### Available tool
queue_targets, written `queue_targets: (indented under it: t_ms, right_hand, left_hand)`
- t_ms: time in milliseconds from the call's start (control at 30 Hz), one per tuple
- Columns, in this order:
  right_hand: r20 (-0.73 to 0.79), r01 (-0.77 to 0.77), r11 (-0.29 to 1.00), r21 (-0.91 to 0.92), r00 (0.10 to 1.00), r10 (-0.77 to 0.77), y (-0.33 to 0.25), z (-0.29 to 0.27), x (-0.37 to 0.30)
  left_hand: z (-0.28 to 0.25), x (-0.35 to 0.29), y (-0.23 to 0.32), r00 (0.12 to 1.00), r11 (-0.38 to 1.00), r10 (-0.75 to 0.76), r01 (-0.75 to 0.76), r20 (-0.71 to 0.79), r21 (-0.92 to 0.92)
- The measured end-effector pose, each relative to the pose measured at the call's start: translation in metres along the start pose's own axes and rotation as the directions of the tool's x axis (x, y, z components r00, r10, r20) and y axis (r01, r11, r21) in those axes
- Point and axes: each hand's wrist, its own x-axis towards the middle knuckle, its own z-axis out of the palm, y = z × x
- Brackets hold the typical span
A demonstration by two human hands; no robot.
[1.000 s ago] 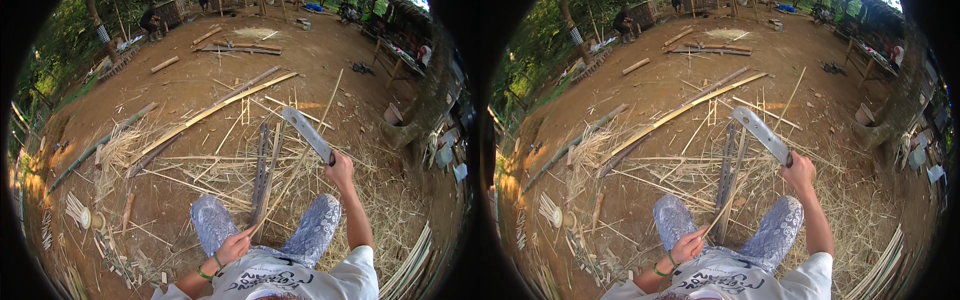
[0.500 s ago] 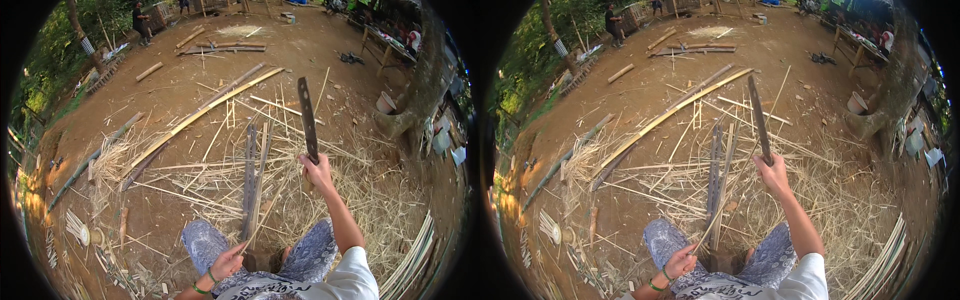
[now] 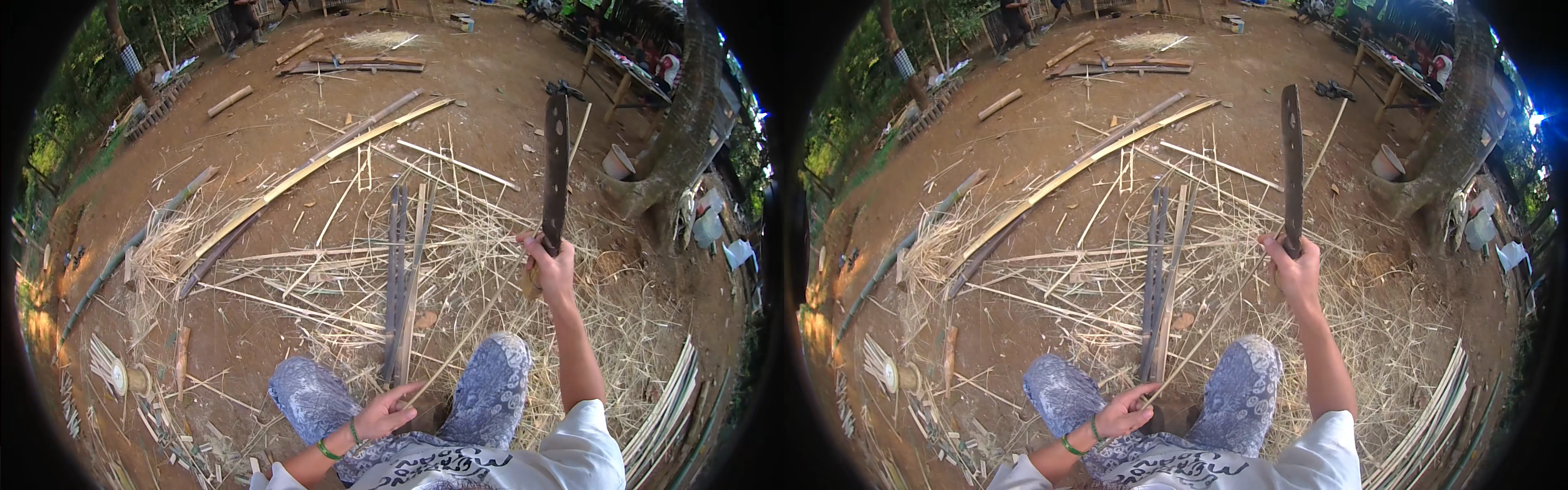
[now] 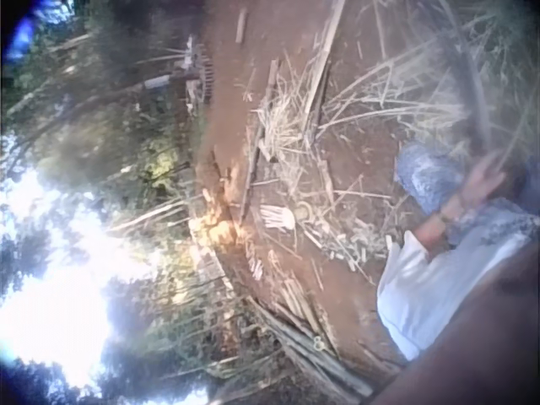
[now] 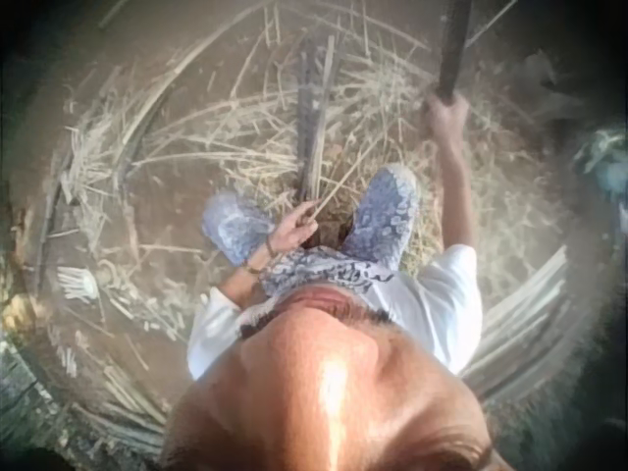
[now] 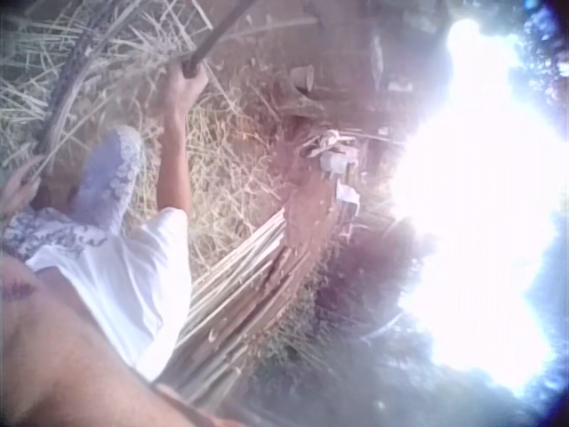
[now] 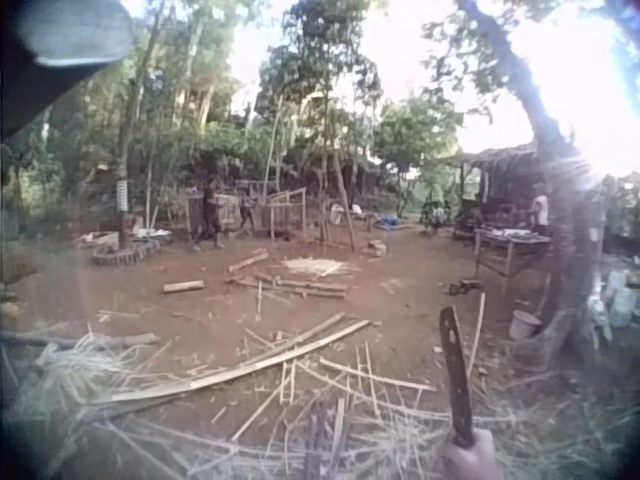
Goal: The person walks through a cluttered outdoor area and sits on the ground. They use a machete to split a long bamboo pole into thin strips, repeatedly striking the pole against a wooden block to separate the layers.
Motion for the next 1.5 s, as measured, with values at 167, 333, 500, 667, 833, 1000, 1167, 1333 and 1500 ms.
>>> queue_targets:
  t_ms: [167,333,500,667,833,1000,1167,1333,1500]
  right_hand:
    - [-0.075,-0.049,0.992,-0.118,0.996,0.04,-0.003,-0.005,-0.025]
    - [-0.085,-0.059,0.985,-0.164,0.995,0.046,0.01,-0.001,-0.04]
    - [-0.087,0.048,0.977,-0.209,0.994,-0.068,-0.002,0.009,-0.052]
    - [-0.045,0.143,0.871,-0.47,0.982,-0.186,-0.008,-0.01,-0.073]
    - [0.105,0.255,0.712,-0.655,0.963,-0.248,0.001,-0.018,-0.118]
    - [0.351,0.436,0.561,-0.704,0.9,-0.259,0.006,0.008,-0.167]
    - [0.341,0.416,0.5,-0.76,0.909,-0.238,0.002,-0.002,-0.154]
    - [0.41,0.463,0.453,-0.762,0.886,-0.216,-0.022,0.01,-0.151]
    - [0.342,0.415,0.457,-0.787,0.909,-0.237,-0.016,0.006,-0.128]
  left_hand:
    - [-0.003,0.006,-0.013,0.991,1.0,0.027,-0.026,0.131,-0.01]
    - [0.022,0.021,-0.001,0.992,0.99,0.095,-0.085,0.083,-0.114]
    - [0.037,0.035,0.018,0.999,0.995,0.052,-0.05,-0.011,0.09]
    - [0.036,0.043,0.033,0.978,0.971,0.166,-0.14,-0.124,0.194]
    - [0.036,0.063,0.051,0.958,0.943,0.242,-0.195,-0.156,0.27]
    - [0.028,0.08,0.034,0.785,0.658,0.585,-0.311,-0.206,0.686]
    - [0.057,0.06,0.046,0.808,0.748,0.518,-0.267,-0.282,0.608]
    - [0.037,0.066,0.029,0.676,0.526,0.718,-0.37,-0.166,0.766]
    - [0.054,0.036,0.041,0.783,0.654,0.558,-0.211,-0.276,0.726]
